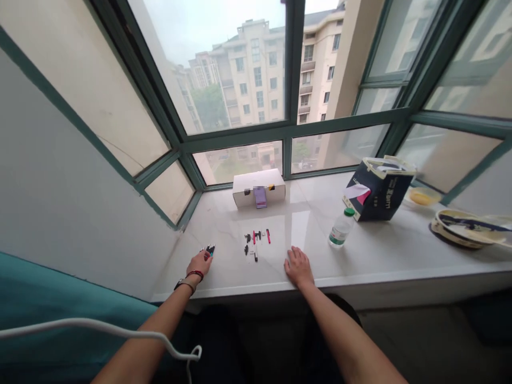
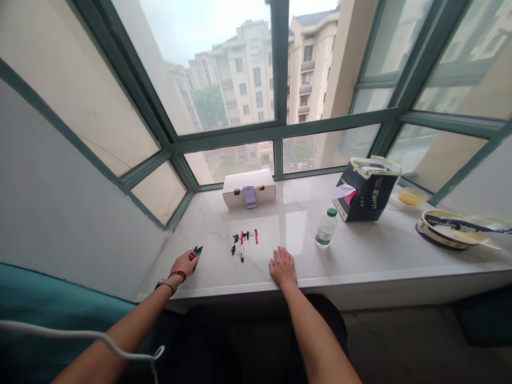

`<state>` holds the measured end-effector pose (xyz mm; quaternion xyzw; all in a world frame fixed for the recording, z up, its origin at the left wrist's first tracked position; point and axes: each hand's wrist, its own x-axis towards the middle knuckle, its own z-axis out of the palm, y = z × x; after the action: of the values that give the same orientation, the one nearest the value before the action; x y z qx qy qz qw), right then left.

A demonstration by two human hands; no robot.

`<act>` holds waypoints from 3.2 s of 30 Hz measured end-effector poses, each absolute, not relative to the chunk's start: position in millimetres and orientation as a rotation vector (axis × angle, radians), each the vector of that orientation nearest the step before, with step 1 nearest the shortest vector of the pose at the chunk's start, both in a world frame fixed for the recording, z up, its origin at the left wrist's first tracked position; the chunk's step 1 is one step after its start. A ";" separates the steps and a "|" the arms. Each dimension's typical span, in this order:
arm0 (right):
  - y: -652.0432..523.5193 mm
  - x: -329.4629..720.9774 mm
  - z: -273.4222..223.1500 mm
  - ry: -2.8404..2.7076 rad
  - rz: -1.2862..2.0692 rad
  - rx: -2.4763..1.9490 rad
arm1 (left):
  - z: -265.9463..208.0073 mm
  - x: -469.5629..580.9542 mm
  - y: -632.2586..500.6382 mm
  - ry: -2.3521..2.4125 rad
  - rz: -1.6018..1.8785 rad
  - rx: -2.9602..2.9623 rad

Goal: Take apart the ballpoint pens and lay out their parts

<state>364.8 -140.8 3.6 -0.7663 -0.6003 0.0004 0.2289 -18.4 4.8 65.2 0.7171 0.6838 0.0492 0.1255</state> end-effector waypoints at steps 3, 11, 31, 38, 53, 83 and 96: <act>-141.4 364.1 5.3 -1.637 0.031 -2.113 | 70.3 -25.7 9.0 2.012 -0.127 2.145; -142.6 363.7 9.1 -1.612 0.065 -2.117 | 56.0 -17.6 10.1 2.117 -0.206 2.040; -144.4 365.1 11.7 -1.638 0.053 -2.114 | 43.6 -1.9 -0.9 1.789 -0.184 1.724; -143.8 364.3 10.5 -1.637 0.020 -2.120 | 25.5 32.5 -30.4 1.684 0.306 1.475; -149.2 360.8 17.2 -1.297 0.244 -1.950 | 31.7 148.5 -90.5 1.084 0.876 0.923; -130.7 335.2 -12.3 -0.925 0.901 -1.571 | -7.6 233.0 -94.7 1.065 0.888 1.098; -133.1 331.8 -7.8 -0.874 0.992 -1.577 | -4.9 213.5 -95.9 0.746 1.051 0.402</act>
<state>331.8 -133.1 -7.8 -0.6564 -0.3639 0.4132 0.5157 213.5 -95.9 -4.9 0.1859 0.3451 0.4866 0.7808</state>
